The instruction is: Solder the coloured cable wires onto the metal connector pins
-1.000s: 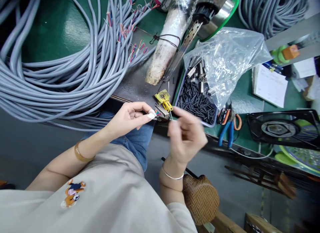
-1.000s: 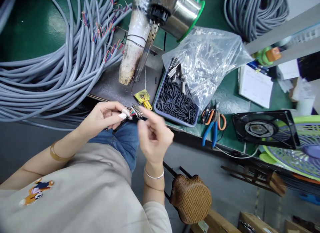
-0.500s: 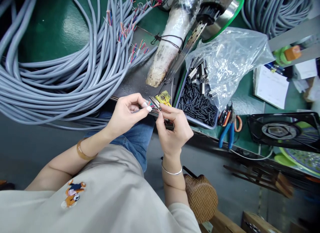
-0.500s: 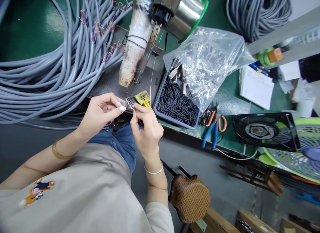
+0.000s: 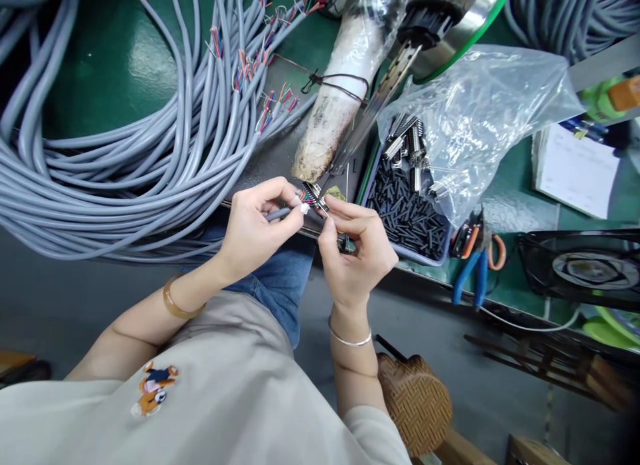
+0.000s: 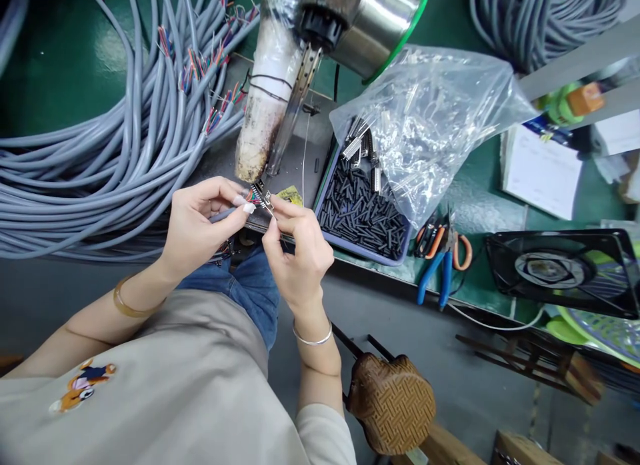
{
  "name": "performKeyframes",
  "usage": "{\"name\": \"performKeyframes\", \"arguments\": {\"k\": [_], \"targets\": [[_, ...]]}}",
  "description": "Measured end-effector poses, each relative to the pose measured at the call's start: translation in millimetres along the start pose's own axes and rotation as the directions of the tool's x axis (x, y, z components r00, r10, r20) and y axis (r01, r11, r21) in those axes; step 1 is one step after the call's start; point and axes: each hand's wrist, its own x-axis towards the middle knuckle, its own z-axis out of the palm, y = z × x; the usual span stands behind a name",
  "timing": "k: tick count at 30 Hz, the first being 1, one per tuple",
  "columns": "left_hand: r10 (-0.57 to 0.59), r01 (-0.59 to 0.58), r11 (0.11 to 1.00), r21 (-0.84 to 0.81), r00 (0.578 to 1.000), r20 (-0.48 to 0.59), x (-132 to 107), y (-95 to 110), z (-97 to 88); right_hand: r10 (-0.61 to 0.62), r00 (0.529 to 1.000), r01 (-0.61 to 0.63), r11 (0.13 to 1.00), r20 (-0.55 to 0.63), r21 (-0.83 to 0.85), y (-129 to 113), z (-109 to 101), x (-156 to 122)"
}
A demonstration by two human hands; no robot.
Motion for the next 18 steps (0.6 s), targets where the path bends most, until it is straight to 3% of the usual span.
{"name": "performKeyframes", "arguments": {"k": [9, 18], "targets": [[0.042, -0.040, 0.996, 0.076, 0.999, -0.025, 4, 6, -1.1, -0.042, 0.999, 0.042, 0.999, -0.022, 0.008, -1, 0, 12], [0.013, -0.011, 0.997, 0.078, 1.000, -0.020, 4, 10, -1.9, -0.106, 0.994, 0.103, 0.989, -0.020, -0.110, -2, 1, 16]]}}
